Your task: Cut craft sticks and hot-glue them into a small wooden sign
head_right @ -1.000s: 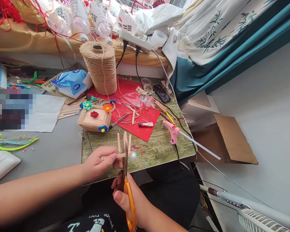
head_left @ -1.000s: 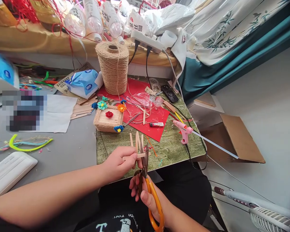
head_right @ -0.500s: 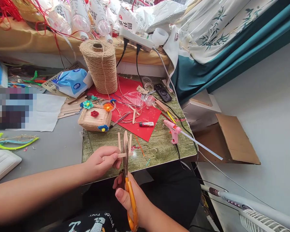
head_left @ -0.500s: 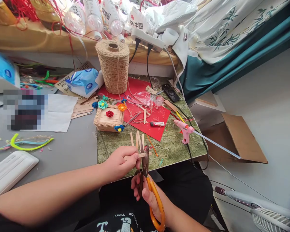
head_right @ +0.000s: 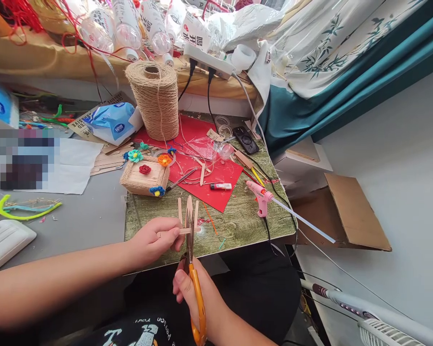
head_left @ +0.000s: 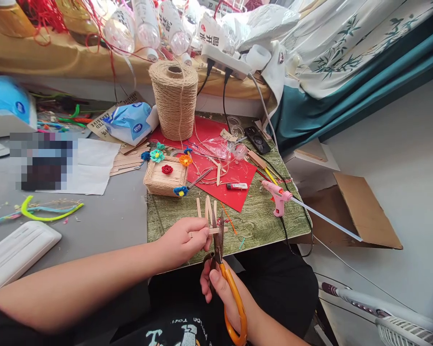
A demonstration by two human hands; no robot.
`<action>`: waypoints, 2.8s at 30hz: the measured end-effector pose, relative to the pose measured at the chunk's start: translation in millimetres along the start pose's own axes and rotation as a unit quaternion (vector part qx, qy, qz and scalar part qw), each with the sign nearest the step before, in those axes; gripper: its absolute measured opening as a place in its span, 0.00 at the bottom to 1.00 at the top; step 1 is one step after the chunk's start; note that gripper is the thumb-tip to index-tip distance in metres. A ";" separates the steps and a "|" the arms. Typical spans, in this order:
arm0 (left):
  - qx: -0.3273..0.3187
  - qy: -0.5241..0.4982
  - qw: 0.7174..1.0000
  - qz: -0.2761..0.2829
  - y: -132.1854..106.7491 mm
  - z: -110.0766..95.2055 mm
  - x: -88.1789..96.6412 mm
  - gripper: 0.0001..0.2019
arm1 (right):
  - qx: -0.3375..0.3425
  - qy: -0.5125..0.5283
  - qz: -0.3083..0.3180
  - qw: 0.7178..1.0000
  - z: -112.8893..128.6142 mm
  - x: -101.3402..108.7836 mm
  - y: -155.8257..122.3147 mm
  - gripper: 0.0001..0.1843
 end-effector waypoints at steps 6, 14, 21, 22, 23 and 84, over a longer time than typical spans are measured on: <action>0.022 0.011 1.000 0.010 1.1 1.6 0.9 0.20 | -0.025 0.009 -0.024 0.999 2.0 -1.1 0.8 0.31; 0.048 0.013 0.999 0.013 2.1 4.7 -0.4 0.20 | -0.039 0.043 -0.027 0.998 -9.8 -0.3 0.2 0.28; 0.057 0.018 0.998 0.013 2.4 2.9 -1.5 0.19 | -0.041 0.045 -0.038 0.997 -19.1 1.0 0.7 0.26; 0.060 0.018 0.998 0.012 2.2 2.8 -1.7 0.19 | -0.041 0.047 -0.038 0.997 -20.6 1.5 0.7 0.25; 0.065 0.017 0.998 0.011 2.1 2.7 -1.8 0.18 | -0.041 0.047 -0.037 0.997 -22.1 1.8 0.7 0.25; 0.070 0.024 0.997 -0.014 3.0 6.9 -1.7 0.20 | -0.114 0.026 -0.094 0.989 -14.1 6.0 2.2 0.32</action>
Point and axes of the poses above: each hand's wrist, its own y-axis towards the middle knuckle, its own x-axis out of the back of the hand, z = x × y, the point moved 3 cm from there along y, towards the middle knuckle, and after that the axes turned 2 degrees about -y, right-handed, at the moved point
